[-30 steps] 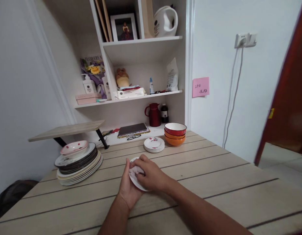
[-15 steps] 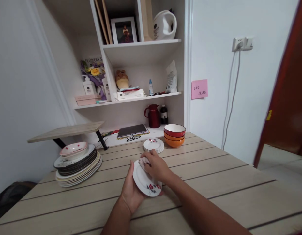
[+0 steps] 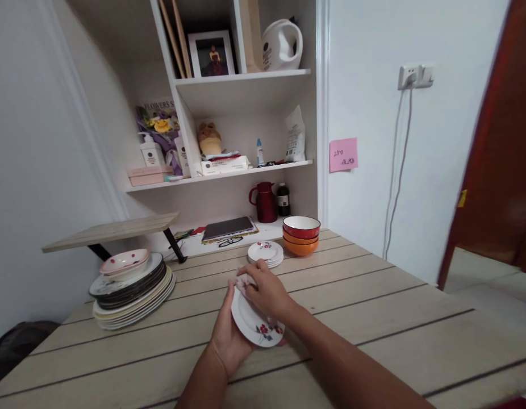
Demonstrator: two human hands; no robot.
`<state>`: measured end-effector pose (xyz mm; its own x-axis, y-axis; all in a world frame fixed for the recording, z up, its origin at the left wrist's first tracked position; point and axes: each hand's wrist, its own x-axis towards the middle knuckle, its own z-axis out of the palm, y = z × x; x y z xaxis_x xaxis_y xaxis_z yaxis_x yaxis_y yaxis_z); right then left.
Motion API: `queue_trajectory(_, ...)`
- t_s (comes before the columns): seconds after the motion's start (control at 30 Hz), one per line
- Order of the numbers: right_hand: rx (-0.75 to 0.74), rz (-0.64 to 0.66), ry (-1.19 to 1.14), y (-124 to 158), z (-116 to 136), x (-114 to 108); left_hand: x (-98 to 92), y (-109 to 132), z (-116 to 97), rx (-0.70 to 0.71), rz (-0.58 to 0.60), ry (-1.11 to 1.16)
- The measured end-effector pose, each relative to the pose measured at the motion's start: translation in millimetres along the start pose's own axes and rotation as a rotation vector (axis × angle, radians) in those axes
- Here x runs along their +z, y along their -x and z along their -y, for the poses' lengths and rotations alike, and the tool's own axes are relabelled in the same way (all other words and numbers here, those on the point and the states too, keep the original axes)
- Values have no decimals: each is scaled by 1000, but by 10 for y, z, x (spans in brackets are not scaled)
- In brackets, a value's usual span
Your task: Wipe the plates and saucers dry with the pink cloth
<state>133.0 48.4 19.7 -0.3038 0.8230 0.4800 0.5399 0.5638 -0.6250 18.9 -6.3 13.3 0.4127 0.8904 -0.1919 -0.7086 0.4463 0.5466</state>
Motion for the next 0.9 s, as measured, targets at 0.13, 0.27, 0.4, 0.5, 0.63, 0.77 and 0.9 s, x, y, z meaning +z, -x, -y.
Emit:
queue_trajectory(0.13,82,34,55,-34,-98,-36,-59,7,-40,-20,-17,-36)
queue_trajectory(0.27,-34,131,-3,22,-26,-11,-157,-11,-131,86,3,3)
queue_trajectory(0.4,-158,207,-104,93,112,45,-169,-25,-146,118,-10,20)
queue_trajectory(0.5,-171,127,-124,75,107,55,-114,-27,-75,48,-7,9)
queue_trajectory(0.63,-31,7,-55,-23,-57,0,-52,-26,9,-22,-7,-26)
queue_trajectory(0.77,77,12,20,-55,-176,-41,-73,-18,-26,-22,-14,-38)
queue_trajectory(0.9,-11,110,13,1,-126,15,-164,-16,-138,103,8,26)
